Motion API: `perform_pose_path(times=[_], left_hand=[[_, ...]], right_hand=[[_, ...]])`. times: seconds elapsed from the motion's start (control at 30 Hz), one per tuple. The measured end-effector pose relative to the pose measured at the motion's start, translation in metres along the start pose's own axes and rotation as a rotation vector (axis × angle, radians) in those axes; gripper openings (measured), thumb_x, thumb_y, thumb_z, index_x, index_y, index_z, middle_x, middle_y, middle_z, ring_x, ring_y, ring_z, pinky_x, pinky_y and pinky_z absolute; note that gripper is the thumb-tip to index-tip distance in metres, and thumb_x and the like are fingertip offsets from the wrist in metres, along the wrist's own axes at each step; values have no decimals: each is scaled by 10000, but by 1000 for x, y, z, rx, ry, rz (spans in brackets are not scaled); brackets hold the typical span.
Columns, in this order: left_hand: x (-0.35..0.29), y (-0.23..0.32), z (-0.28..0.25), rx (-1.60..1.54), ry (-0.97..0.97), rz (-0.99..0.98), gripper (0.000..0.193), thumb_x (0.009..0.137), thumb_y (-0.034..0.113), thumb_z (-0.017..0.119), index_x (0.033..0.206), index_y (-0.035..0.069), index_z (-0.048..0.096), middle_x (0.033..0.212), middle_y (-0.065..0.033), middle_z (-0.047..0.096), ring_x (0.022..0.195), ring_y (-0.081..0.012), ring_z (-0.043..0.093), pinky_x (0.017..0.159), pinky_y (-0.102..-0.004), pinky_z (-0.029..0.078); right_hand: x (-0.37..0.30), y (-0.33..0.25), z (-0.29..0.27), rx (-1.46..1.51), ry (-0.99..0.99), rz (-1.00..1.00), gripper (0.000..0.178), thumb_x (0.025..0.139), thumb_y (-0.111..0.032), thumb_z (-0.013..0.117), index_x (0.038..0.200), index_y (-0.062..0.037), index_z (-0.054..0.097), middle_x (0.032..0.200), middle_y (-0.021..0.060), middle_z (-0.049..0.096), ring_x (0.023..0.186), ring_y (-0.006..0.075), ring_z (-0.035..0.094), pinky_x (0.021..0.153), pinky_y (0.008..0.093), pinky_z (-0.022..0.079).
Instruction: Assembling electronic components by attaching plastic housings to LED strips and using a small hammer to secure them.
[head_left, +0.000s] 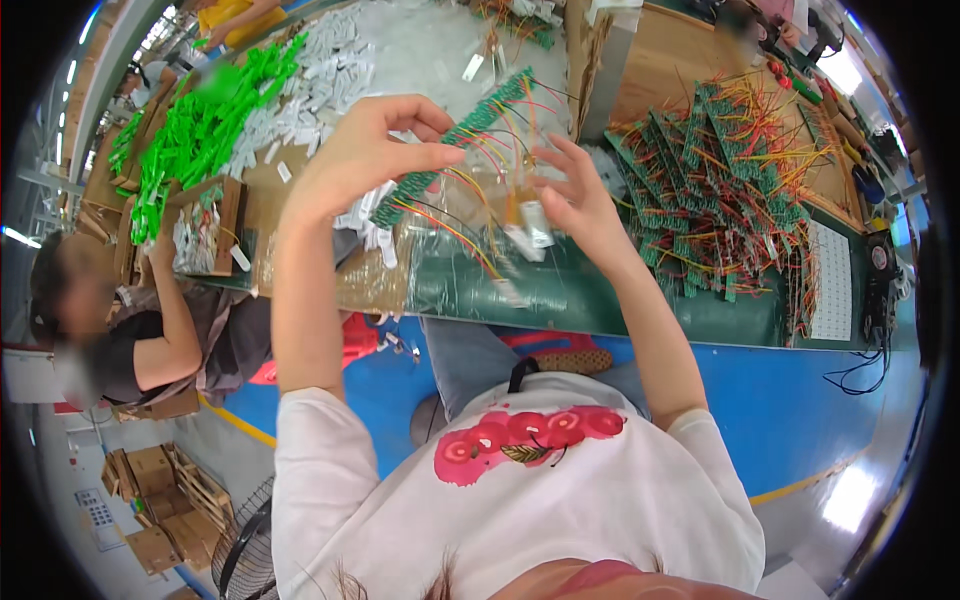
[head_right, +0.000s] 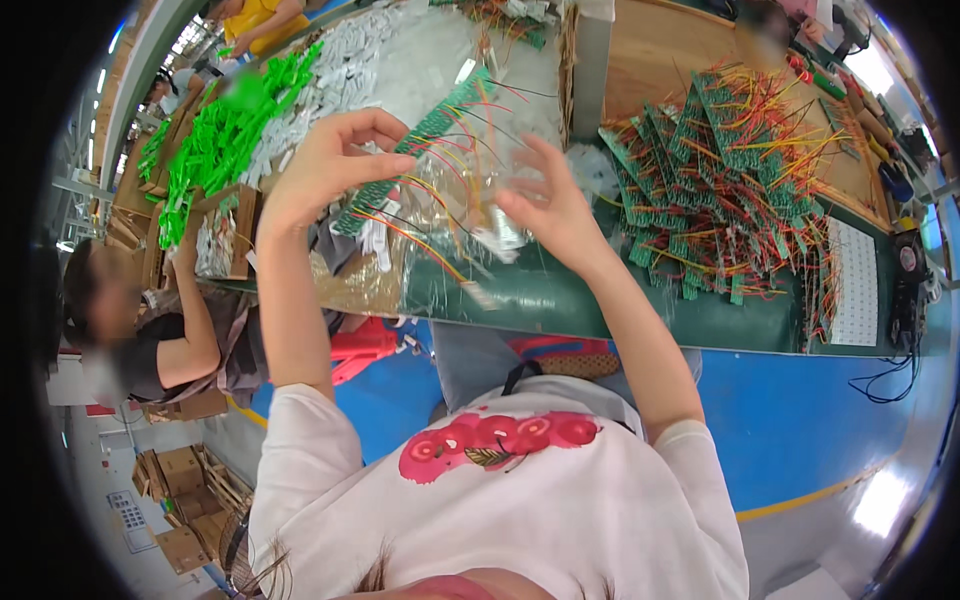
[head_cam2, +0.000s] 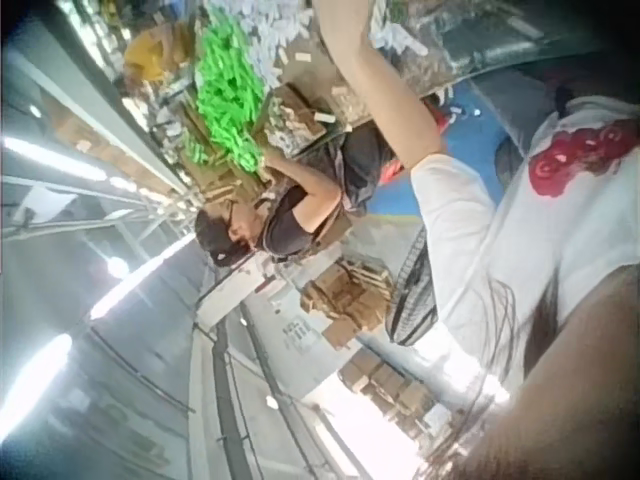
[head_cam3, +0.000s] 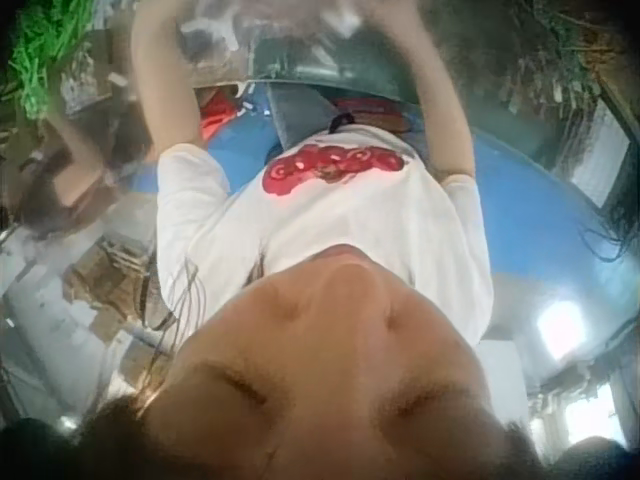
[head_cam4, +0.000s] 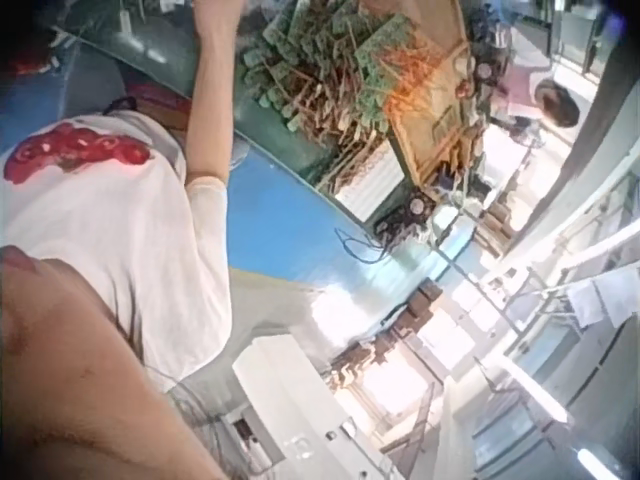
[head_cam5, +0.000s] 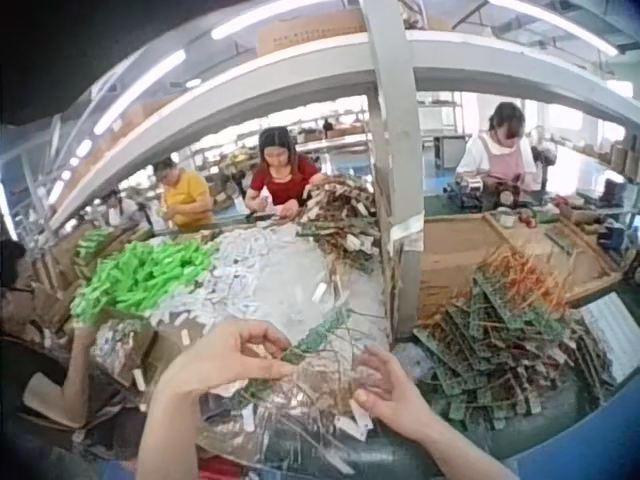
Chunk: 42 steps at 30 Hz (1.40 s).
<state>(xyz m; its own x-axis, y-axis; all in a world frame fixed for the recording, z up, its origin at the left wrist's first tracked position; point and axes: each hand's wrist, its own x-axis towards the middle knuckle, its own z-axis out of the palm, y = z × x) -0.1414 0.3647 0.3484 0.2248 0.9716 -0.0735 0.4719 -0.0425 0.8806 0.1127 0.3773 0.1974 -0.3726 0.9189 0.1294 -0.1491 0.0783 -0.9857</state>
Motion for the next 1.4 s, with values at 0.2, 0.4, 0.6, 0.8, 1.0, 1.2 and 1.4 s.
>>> perform_pose_path(times=[0.2,0.4,0.6,0.8,1.0,1.2,1.4], left_hand=[[-26,-87,52,-332,137,-174,383,822,243,831,1108,38,680,933,-18,723,728,-98,676,574,-224,413],[-61,-180,77,-565,248,-372,340,881,132,771,1146,-28,631,961,-104,731,765,-204,743,622,-269,569],[-86,-219,75,-608,416,-305,309,893,75,757,1138,-51,617,985,-124,725,811,-209,740,651,-293,592],[-72,-223,96,-536,603,-250,345,896,69,762,1179,-72,624,989,-111,735,800,-158,716,650,-247,531],[-68,-224,105,-184,709,-174,382,891,100,761,1212,-60,627,963,-127,747,834,-176,724,733,-293,553],[-65,-195,112,232,742,-137,374,875,207,764,1165,-2,654,914,-157,734,805,-298,724,726,-398,553],[-76,-197,111,596,771,-136,311,872,256,739,1084,35,691,979,-151,694,907,-361,665,771,-452,525]], right_hand=[[13,33,-2,-18,-111,195,573,995,-319,670,1416,15,469,1036,120,733,769,133,658,751,287,529],[23,64,4,-167,-371,362,493,1050,-391,551,1352,-1,554,1079,103,737,810,132,677,738,261,541],[73,74,39,-226,-539,588,442,1052,-390,538,1371,-91,598,1149,81,725,902,114,672,722,278,565],[128,77,34,-155,-295,323,403,1027,-321,600,1343,-71,623,1181,70,715,1032,129,677,822,271,521],[73,38,12,-619,-67,-38,297,946,-223,695,1155,-12,715,983,91,747,921,126,694,817,289,548],[3,76,-23,-514,40,145,202,962,-128,689,1120,-7,721,997,49,746,925,102,676,850,260,534],[7,44,0,-830,98,-193,223,902,-120,727,1121,-78,717,1042,62,717,743,147,638,670,271,510]])
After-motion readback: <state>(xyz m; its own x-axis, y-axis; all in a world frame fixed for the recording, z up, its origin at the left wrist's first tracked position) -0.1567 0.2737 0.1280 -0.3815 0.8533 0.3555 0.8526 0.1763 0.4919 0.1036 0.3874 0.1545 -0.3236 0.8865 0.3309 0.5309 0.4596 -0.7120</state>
